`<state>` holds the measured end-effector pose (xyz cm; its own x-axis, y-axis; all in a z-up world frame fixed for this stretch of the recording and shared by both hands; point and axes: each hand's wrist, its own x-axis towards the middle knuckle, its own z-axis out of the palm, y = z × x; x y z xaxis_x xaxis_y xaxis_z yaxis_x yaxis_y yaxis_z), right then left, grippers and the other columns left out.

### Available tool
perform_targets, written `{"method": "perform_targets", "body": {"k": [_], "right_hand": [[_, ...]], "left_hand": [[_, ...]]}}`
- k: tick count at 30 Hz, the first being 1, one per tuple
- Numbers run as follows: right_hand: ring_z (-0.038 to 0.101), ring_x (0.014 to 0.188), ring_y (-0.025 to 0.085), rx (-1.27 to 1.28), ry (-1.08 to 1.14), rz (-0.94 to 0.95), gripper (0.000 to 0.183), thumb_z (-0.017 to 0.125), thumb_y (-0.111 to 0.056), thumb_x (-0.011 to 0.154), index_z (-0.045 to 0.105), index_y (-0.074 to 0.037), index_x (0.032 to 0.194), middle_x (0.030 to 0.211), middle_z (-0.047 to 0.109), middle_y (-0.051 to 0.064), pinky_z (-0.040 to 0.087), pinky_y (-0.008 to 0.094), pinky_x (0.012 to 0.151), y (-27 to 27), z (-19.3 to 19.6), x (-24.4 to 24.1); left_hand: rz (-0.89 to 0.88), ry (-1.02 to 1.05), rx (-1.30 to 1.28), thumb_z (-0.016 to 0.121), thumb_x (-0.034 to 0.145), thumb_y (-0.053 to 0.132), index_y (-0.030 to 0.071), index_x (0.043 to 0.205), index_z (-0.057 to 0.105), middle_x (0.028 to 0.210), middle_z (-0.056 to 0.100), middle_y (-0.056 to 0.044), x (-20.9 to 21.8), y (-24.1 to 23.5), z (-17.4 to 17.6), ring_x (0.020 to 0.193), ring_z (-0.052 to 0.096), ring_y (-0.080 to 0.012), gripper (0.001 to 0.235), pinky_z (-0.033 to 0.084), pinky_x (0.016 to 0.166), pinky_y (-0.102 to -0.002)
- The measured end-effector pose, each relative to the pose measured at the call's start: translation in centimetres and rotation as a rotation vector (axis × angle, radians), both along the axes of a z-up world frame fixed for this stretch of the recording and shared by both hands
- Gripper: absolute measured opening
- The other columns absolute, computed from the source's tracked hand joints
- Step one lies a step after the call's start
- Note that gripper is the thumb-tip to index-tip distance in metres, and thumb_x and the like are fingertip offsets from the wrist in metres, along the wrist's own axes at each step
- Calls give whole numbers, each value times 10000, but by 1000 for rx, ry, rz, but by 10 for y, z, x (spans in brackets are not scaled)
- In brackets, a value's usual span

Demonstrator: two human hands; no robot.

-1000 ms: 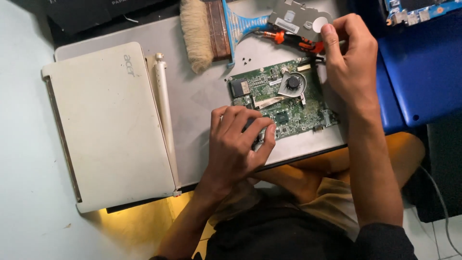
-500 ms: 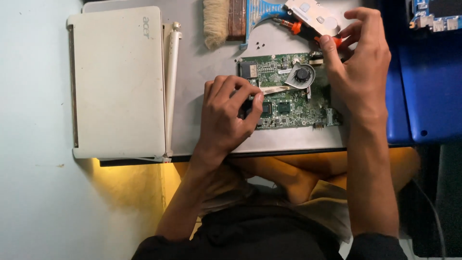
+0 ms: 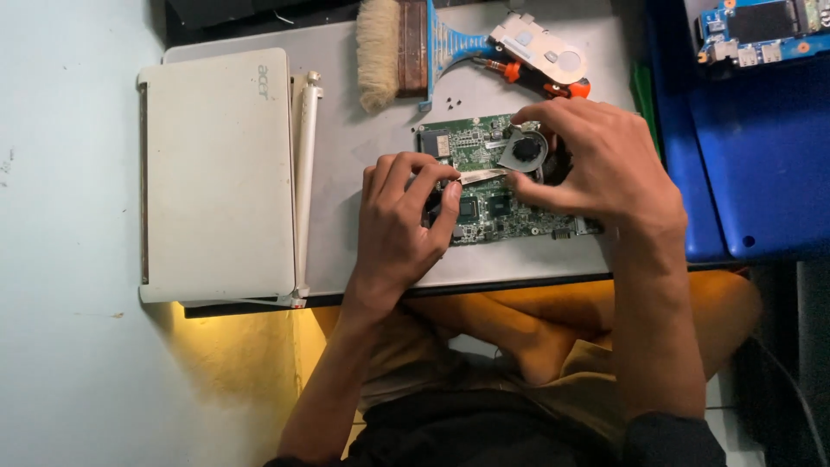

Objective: The person cleans a green circuit board using a blue brush and a screwdriver. They brush the surface, use the screwdriver to remove a metal component, and then continue brushing the board.

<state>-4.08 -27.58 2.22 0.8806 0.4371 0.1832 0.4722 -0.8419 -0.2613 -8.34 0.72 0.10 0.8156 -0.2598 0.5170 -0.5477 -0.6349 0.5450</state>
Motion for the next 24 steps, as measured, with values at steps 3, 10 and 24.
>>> {"method": "perform_targets", "body": {"k": [3,10,24], "right_hand": [[753,930,270,103,17,47,474,848,-410,1024,789,-130,1403,1144,815,67,566,468,801,-1,-3,-3],[681,894,219,355,-94,178,424,949,-2,1148,791,40,1539,1052,760,112,585,384,799,-4,-13,-1],[630,979,298,50,-170,-40,309,931,-244,1271,874,-96,1535,1237,601,157,518,449,701,-17,-3,-40]], "left_hand": [[-8,-5,15,692,1148,176,114,1194,794,1192,719,-73,-1,1,-3,1101,641,-300,128,458,979,-437],[-17,-18,9,708,1138,169,116,1177,800,1173,708,-58,0,-1,-3,1103,639,-295,113,455,974,-433],[-53,-48,4,747,1125,176,115,1173,804,1188,701,-83,0,1,-6,1126,637,-318,97,457,986,-458]]}}
